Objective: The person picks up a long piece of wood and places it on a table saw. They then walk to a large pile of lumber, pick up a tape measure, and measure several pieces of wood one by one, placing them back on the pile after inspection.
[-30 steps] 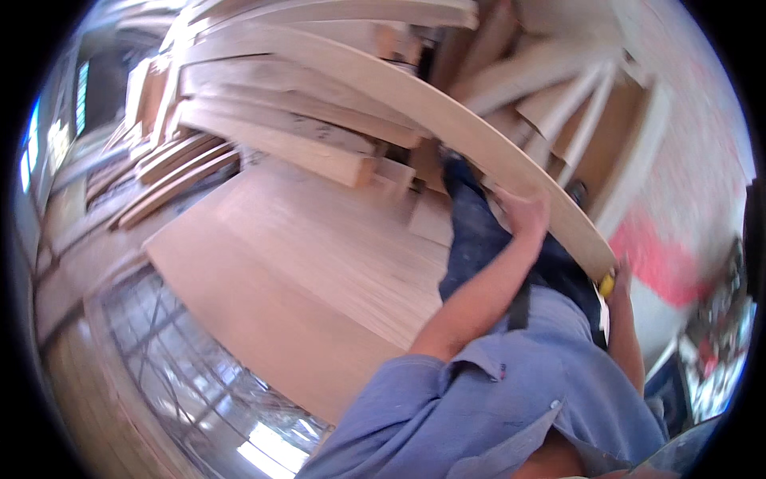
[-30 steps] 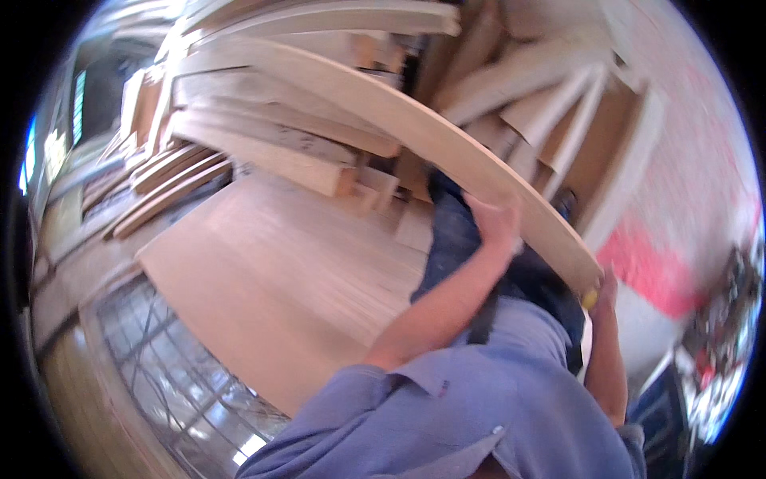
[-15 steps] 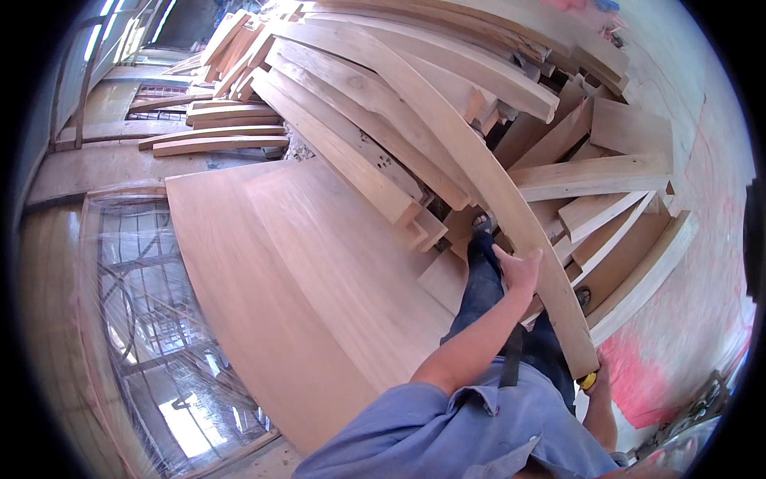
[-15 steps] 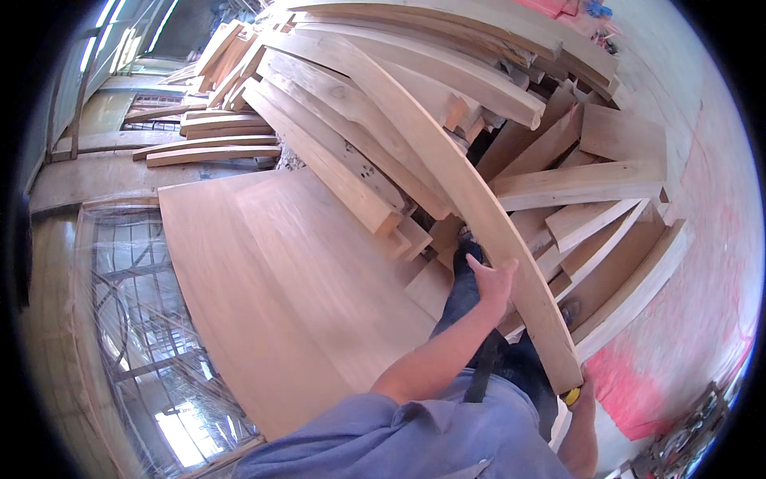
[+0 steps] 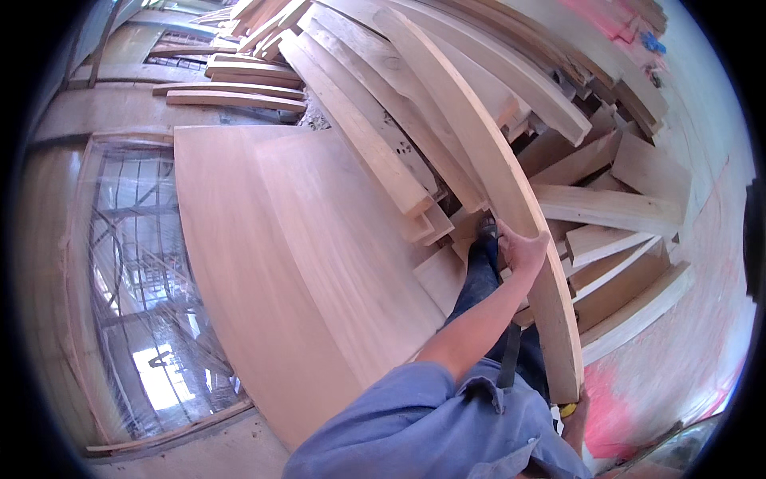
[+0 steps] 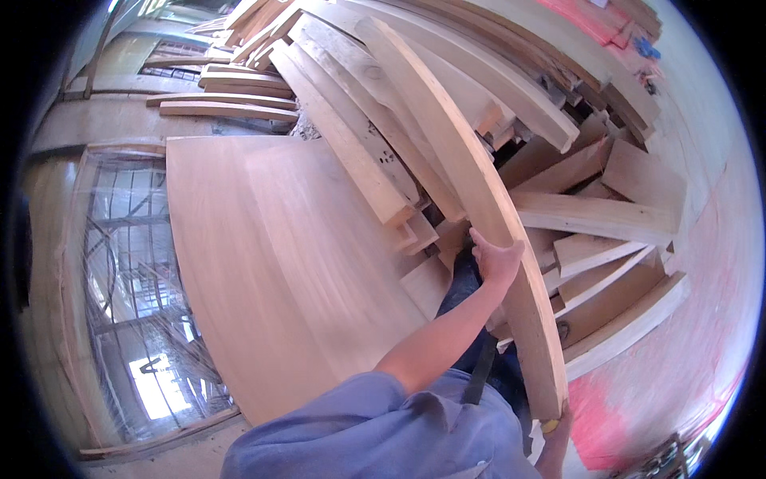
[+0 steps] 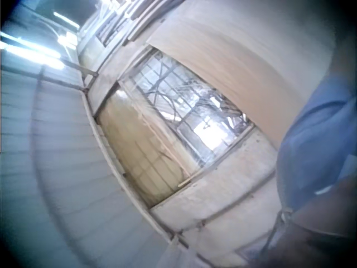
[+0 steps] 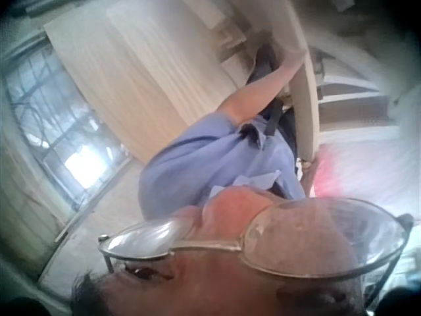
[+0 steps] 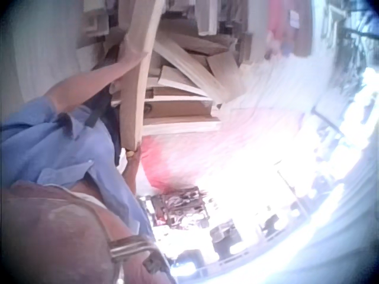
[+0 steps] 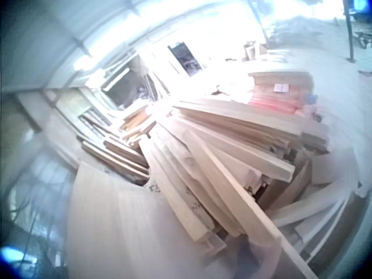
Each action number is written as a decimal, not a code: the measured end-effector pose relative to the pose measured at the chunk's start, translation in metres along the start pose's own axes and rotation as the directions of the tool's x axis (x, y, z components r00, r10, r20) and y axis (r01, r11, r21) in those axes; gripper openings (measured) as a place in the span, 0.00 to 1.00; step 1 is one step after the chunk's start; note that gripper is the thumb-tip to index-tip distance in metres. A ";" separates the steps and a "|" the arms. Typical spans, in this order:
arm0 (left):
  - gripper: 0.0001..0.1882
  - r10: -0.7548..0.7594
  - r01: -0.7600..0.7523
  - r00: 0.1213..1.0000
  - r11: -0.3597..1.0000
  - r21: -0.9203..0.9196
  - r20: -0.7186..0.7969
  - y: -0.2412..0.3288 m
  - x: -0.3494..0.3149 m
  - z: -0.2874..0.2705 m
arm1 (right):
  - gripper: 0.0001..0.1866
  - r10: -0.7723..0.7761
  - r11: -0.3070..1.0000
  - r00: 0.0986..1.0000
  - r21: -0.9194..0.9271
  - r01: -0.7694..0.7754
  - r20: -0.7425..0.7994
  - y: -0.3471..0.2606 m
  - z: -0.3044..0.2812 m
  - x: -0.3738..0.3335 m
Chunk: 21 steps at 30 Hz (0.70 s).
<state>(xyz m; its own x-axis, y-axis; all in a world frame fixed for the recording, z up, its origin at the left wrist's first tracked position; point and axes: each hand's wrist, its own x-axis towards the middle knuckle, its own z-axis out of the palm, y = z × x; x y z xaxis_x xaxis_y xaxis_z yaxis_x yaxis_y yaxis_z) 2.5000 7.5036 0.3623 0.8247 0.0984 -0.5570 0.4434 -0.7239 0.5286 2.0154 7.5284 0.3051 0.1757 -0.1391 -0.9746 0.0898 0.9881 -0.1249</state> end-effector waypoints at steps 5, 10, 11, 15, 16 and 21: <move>0.62 0.151 -0.142 0.988 0.962 -0.234 0.022 -0.040 0.022 0.003 | 0.29 -0.051 0.996 0.997 -0.066 0.055 0.058 -0.011 -0.031 -0.003; 0.63 0.219 -0.126 0.971 0.812 -0.570 0.097 -0.077 0.047 0.002 | 0.28 -0.045 0.966 0.990 -0.246 0.077 0.131 -0.021 -0.040 -0.003; 0.63 0.217 -0.107 0.970 0.789 -0.605 0.110 -0.082 0.052 0.001 | 0.28 -0.037 0.969 0.991 -0.236 0.067 0.128 -0.022 -0.036 0.000; 0.58 0.243 0.070 0.924 0.651 -0.756 0.295 -0.056 0.037 -0.035 | 0.28 -0.012 0.984 0.995 -0.176 0.029 0.096 -0.022 -0.004 0.005; 0.57 0.252 0.108 0.908 0.631 -0.768 0.334 -0.051 0.035 -0.042 | 0.28 0.000 0.986 0.995 -0.165 0.016 0.100 -0.022 0.004 0.005; 0.50 0.275 0.121 0.906 0.558 -0.821 0.321 -0.064 0.050 -0.044 | 0.28 0.081 0.991 0.995 -0.107 -0.075 0.052 -0.015 0.022 -0.008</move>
<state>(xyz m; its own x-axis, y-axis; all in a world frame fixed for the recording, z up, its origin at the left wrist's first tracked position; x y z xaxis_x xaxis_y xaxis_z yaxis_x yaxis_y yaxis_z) 2.5278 7.5850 0.3286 0.7567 -0.3287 -0.5651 0.6358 0.1686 0.7533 2.0339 7.5137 0.3189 0.2327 -0.0622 -0.9706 -0.0290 0.9971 -0.0709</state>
